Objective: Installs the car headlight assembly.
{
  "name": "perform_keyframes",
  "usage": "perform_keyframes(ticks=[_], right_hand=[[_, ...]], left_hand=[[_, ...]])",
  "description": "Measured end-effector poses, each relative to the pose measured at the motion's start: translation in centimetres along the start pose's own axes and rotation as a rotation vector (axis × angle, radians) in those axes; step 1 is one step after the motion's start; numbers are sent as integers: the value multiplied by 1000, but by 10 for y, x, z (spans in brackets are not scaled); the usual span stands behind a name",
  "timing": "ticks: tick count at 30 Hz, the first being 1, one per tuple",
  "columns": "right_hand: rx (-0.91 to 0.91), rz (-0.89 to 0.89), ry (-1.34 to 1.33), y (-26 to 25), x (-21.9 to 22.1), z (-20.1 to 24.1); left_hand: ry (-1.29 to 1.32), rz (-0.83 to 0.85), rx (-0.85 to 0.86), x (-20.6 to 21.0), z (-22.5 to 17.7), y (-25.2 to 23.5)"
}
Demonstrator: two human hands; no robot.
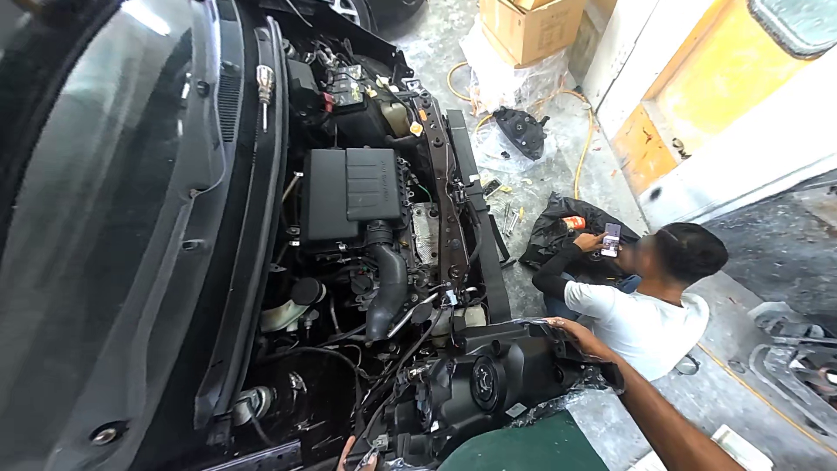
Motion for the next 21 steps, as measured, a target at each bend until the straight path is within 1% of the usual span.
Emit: perform_keyframes(ticks=[5, 8, 11, 14, 19, 21], right_hand=[[30, -7, -8, 4, 0, 7], [21, -14, -9, 7, 1, 14], [21, -13, -11, 6, 1, 13], [58, -5, -8, 6, 2, 12], [128, -50, -2, 20, 15, 49], [103, -46, -22, 18, 12, 43]], left_hand=[[-53, -89, -37, -1, 1, 2], [-28, -126, -58, -1, 3, 4], [-12, -137, -61, -2, 4, 5], [1, -141, -60, -1, 4, 5], [22, -152, -57, 0, 4, 6], [30, -153, -55, 0, 5, 6]])
Point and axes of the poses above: each hand's wrist, its own y-axis away from the middle knuckle, its own x-axis out of the palm, z = x × y, the point moved 10 cm from there along -y, towards the middle knuckle, and after that the axes turned 5 degrees about y, right-handed, at the moved point
